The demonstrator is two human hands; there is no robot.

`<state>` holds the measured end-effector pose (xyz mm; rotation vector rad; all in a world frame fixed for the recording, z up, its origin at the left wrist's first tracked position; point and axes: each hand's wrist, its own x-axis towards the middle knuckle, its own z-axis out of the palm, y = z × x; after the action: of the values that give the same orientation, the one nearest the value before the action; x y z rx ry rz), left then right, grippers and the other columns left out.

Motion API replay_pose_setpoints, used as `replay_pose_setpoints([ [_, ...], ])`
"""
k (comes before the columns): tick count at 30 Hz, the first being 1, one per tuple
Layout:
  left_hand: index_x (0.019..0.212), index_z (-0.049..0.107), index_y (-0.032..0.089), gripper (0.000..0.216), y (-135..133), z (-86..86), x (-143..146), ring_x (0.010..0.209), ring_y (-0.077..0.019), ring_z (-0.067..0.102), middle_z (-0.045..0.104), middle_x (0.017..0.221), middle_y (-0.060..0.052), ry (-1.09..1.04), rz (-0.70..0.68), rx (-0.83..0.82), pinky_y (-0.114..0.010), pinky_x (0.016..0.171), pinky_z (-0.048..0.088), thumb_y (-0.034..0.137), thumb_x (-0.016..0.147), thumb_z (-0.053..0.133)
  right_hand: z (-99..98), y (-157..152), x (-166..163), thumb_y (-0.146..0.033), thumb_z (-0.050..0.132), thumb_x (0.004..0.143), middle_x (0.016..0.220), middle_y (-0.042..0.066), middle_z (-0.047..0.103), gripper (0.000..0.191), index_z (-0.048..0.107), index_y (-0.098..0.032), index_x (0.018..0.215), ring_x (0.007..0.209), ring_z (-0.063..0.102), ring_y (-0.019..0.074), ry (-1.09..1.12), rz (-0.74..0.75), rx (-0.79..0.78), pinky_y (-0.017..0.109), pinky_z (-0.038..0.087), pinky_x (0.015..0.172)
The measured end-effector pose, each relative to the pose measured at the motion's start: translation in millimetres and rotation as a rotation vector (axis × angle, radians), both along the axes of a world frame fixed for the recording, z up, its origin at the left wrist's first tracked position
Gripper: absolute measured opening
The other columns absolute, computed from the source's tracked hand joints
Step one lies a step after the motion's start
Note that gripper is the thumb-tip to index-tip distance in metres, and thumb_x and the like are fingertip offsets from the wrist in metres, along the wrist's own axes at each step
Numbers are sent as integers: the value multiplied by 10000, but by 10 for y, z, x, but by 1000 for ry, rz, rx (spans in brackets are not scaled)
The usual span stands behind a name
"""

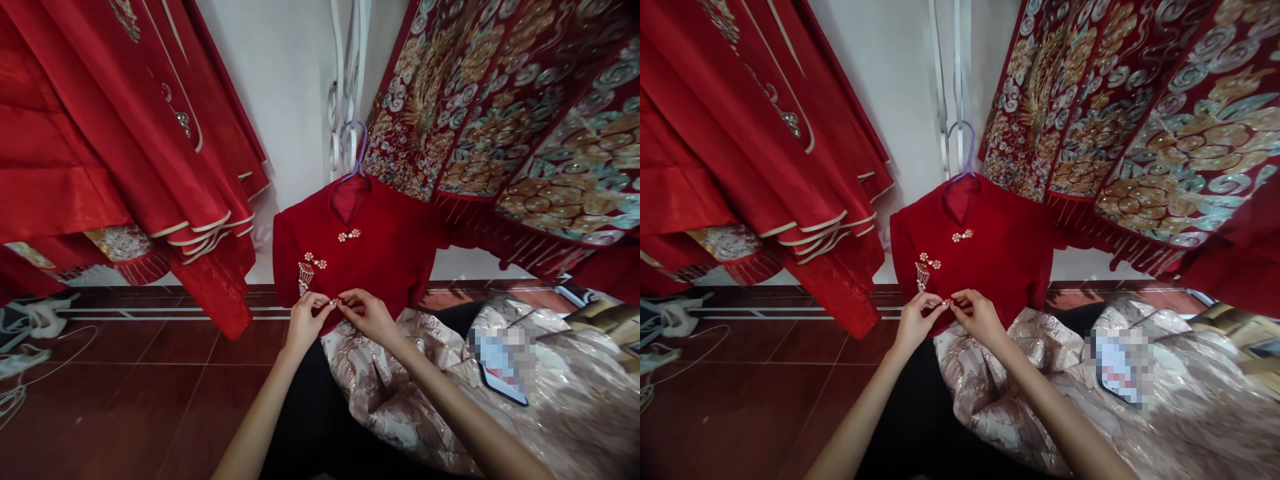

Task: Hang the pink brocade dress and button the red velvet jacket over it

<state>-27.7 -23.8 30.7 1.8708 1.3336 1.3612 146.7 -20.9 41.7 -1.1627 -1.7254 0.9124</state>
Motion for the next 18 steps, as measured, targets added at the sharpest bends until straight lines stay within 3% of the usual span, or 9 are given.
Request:
replay_pose_setpoints([
  [4,788,646,192,136,-5,54,1,732,-150,646,670,800,-32,-31,-41,-36,-294,734,534,325,765,666,-26,18,-13,-392,613,786,876,52,663,257,623,-169,913,778,627,144,57,-27,-51,255,535,680],
  [9,844,632,172,205,0,58,53,728,-140,658,676,788,-38,-240,-76,-137,-265,718,539,337,738,692,-6,49,12,-434,613,784,859,45,684,285,641,-170,889,785,637,145,103,-9,-70,262,518,714],
  [13,933,631,146,292,215,97,52,691,-138,657,683,776,-50,-521,14,-236,-288,712,548,365,745,675,168,79,185,-445,637,764,860,53,682,310,646,-161,887,768,633,150,131,159,-182,277,522,694],
  [16,896,655,111,294,425,186,65,698,-153,670,698,783,-75,-728,96,-301,-351,781,551,370,756,660,330,84,342,-426,661,750,835,39,673,290,644,-163,870,752,622,139,160,311,-284,273,523,689],
  [18,887,667,98,285,521,262,90,755,-161,679,709,826,-92,-843,80,-343,-373,843,536,346,746,677,398,86,416,-410,667,751,836,35,669,275,641,-166,875,772,618,136,174,343,-308,269,523,701],
])
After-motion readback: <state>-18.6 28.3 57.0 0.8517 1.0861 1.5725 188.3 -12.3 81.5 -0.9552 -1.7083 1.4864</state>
